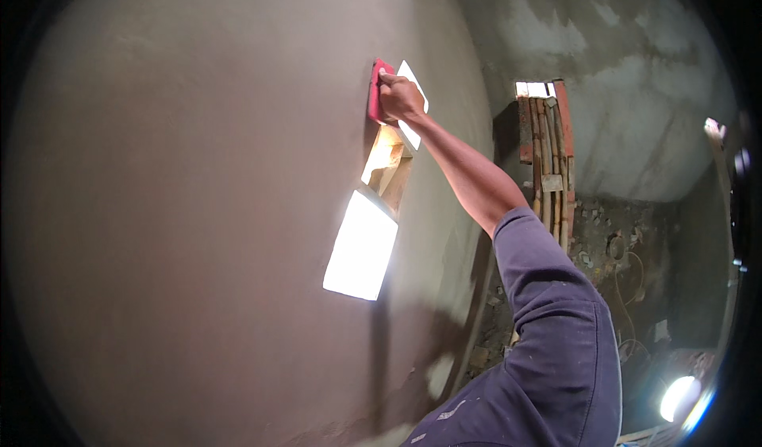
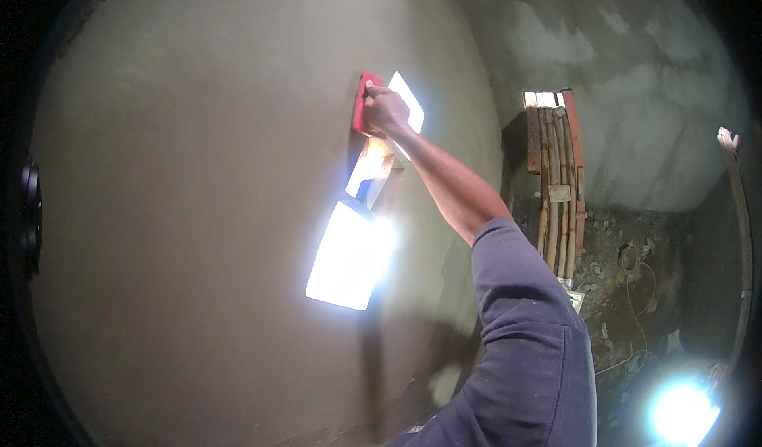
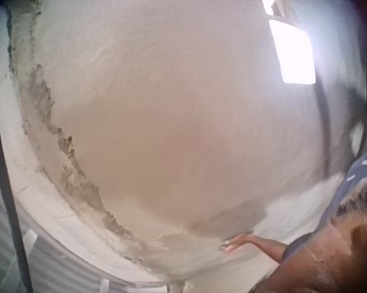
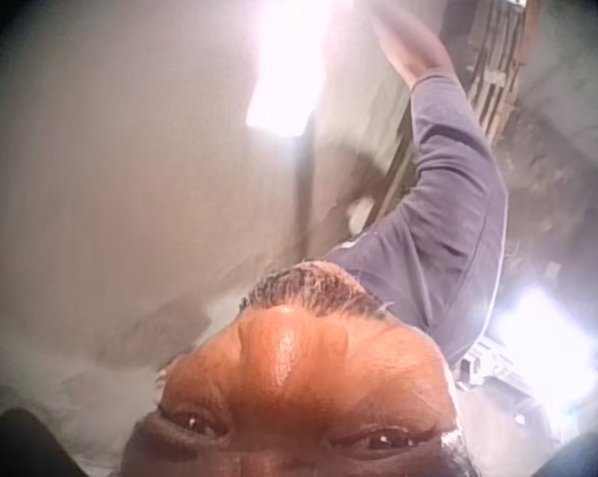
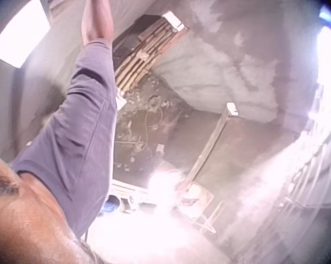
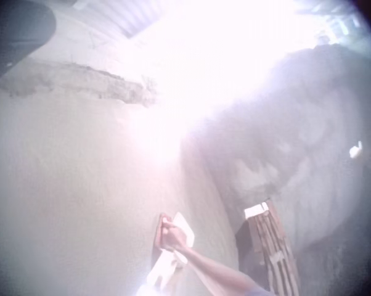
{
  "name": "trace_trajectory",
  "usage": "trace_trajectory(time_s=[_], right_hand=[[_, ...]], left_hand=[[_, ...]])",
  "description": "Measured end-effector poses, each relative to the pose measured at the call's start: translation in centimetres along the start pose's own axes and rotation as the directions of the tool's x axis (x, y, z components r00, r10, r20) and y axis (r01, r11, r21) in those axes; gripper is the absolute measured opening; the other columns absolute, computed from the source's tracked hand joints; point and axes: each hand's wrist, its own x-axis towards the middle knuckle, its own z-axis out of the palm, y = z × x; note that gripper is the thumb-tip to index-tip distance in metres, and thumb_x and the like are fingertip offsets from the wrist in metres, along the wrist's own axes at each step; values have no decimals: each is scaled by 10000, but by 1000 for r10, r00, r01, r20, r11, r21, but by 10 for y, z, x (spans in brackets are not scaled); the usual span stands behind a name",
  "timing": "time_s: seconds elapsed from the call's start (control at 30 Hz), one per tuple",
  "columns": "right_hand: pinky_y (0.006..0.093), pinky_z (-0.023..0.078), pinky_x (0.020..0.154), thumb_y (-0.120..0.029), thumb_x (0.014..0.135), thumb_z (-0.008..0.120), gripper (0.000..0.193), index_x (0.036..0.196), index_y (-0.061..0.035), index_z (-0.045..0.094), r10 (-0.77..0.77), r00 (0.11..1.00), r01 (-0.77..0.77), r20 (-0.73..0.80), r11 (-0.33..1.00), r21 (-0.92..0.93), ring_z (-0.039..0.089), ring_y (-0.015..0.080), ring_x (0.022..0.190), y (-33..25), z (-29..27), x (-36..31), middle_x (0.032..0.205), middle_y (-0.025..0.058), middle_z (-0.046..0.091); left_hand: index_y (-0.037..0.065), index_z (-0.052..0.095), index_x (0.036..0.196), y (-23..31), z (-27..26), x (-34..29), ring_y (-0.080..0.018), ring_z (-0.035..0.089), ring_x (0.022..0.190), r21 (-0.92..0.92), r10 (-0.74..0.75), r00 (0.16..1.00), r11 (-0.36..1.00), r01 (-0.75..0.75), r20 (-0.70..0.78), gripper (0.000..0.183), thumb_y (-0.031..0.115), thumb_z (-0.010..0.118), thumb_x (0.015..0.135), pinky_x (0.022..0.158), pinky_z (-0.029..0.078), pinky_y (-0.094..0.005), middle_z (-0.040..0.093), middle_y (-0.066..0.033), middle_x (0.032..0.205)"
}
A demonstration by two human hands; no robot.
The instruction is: The person applies plaster to a wall using a trowel and smoothing tool, then smooths the surface with a sponge. The person repeatedly scoops plaster from a bucket and spreads it across the wall, finishing with a sponge to even out the texture.
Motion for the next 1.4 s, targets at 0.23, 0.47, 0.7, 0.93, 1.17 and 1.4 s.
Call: trace_trajectory(time_s=[0.23,0.47,0.7,0.93,1.17,1.4], right_hand=[[351,513,576,-155,776,668,578,1331,-216,519,-914,352,930,-200,367,-38,622,216,768,-102,57,-194,899,63,562],[343,455,522,-171,857,609,518,1364,-215,510,-972,58,803,227,181,567,546,183,639,-68,44,-379,803,56,502],[267,489,741,-161,970,519,417,1363,-25,482,101,901,-369,422,690,622,565,104,845,28,12,-519,1046,27,599],[296,486,641,-195,907,532,199,962,-29,627,773,577,-790,265,444,423,605,151,709,244,-28,-627,802,47,632],[323,427,578,-104,853,499,112,846,-71,606,885,457,-856,89,411,313,543,140,643,334,-90,-691,736,21,565],[339,530,813,-103,765,645,412,1170,-27,627,915,308,-943,-262,330,45,669,215,922,382,-149,-681,1022,124,688]], left_hand=[[-76,344,1373,-42,-1,-4,-412,419,1222,-14,50,999,999,-50,19,593,408,365,1031,1040,340,-514,389,-311,1324],[-68,348,1347,7,-3,-22,-424,427,1211,-109,-82,996,990,86,37,563,396,365,1029,1028,348,-524,393,-302,1336],[-42,400,1267,30,-15,-21,-449,419,1201,-167,75,997,983,-77,-19,532,427,315,1030,980,378,-557,365,-323,1329],[-33,366,1338,-2,5,-22,-415,401,1223,-305,218,975,926,-223,-51,554,427,305,1034,998,339,-558,354,-285,1368],[-12,446,1218,45,-47,-137,-388,504,1162,-901,567,786,433,-30,246,425,347,333,1020,997,383,-559,492,-263,1256],[-11,578,936,132,-145,-286,-356,618,1020,-770,845,198,322,551,496,336,259,389,1001,981,427,-534,643,-223,1072]])
